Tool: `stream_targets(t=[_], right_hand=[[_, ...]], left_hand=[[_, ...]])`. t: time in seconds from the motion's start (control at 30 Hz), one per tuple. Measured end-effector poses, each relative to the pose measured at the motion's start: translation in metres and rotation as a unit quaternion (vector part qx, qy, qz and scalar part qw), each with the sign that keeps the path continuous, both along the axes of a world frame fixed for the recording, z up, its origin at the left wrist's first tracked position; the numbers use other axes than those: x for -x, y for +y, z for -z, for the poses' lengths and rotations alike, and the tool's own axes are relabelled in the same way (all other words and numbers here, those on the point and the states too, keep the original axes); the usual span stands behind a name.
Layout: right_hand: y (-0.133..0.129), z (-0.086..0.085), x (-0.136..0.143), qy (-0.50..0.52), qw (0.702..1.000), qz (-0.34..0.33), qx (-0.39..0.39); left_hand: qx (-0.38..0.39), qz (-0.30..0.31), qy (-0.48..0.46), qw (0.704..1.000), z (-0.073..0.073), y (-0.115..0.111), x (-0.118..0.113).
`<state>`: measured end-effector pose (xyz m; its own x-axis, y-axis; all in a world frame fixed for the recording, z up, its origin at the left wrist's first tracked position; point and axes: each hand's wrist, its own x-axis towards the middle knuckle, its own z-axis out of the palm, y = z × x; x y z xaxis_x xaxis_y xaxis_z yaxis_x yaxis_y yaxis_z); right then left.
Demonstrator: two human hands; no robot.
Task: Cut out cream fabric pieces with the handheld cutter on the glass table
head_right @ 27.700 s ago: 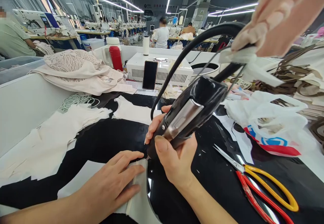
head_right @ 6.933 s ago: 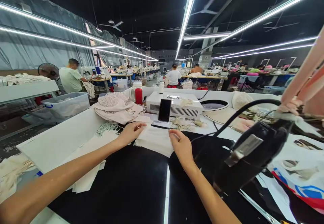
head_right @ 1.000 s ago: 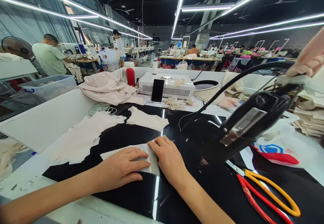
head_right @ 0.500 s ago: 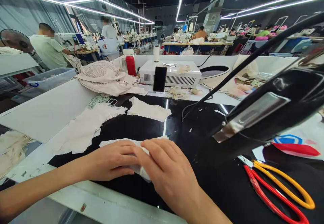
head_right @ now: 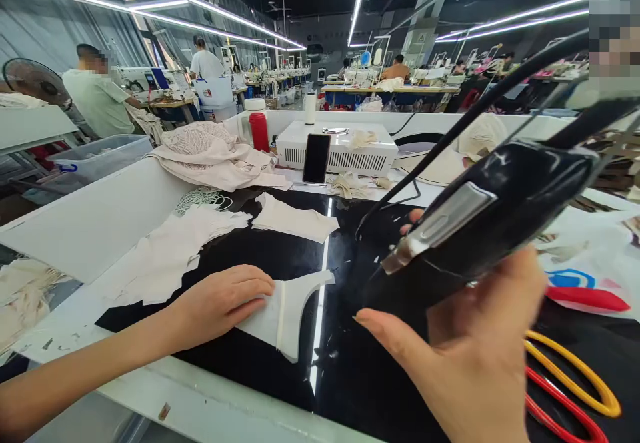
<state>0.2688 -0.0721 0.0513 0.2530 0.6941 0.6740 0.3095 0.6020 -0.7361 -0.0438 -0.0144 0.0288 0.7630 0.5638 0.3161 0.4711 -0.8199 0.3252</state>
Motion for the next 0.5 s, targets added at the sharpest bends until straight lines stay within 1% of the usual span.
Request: stream_targets(t=[0.07, 0.17, 0.23, 0.33, 0.4, 0.5], right_hand=[[0.007, -0.009, 0.011, 0.058, 0.998, 0.012, 0.028], [0.015, -0.017, 0.021, 0.118, 0.991, 0.007, 0.063], [0.018, -0.021, 0.025, 0.135, 0.99, -0.01, 0.049], [0.019, -0.024, 0.028, 0.132, 0.99, -0.039, 0.017], [0.019, -0.026, 0.032, 0.122, 0.992, -0.026, -0.005], [0.017, -0.028, 0.038, 0.112, 0.993, -0.001, -0.027]], left_hand=[[-0.011, 0.02, -0.007, 1.0, 0.001, 0.004, 0.0], [-0.042, 0.043, 0.002, 0.998, 0.005, 0.009, 0.0], [-0.073, 0.047, 0.014, 0.996, 0.008, 0.009, -0.002], [-0.111, 0.047, 0.02, 0.993, 0.01, 0.002, -0.006], [-0.128, 0.06, 0.011, 0.99, 0.01, -0.006, -0.011], [-0.148, 0.106, 0.008, 0.983, 0.009, -0.018, -0.021]])
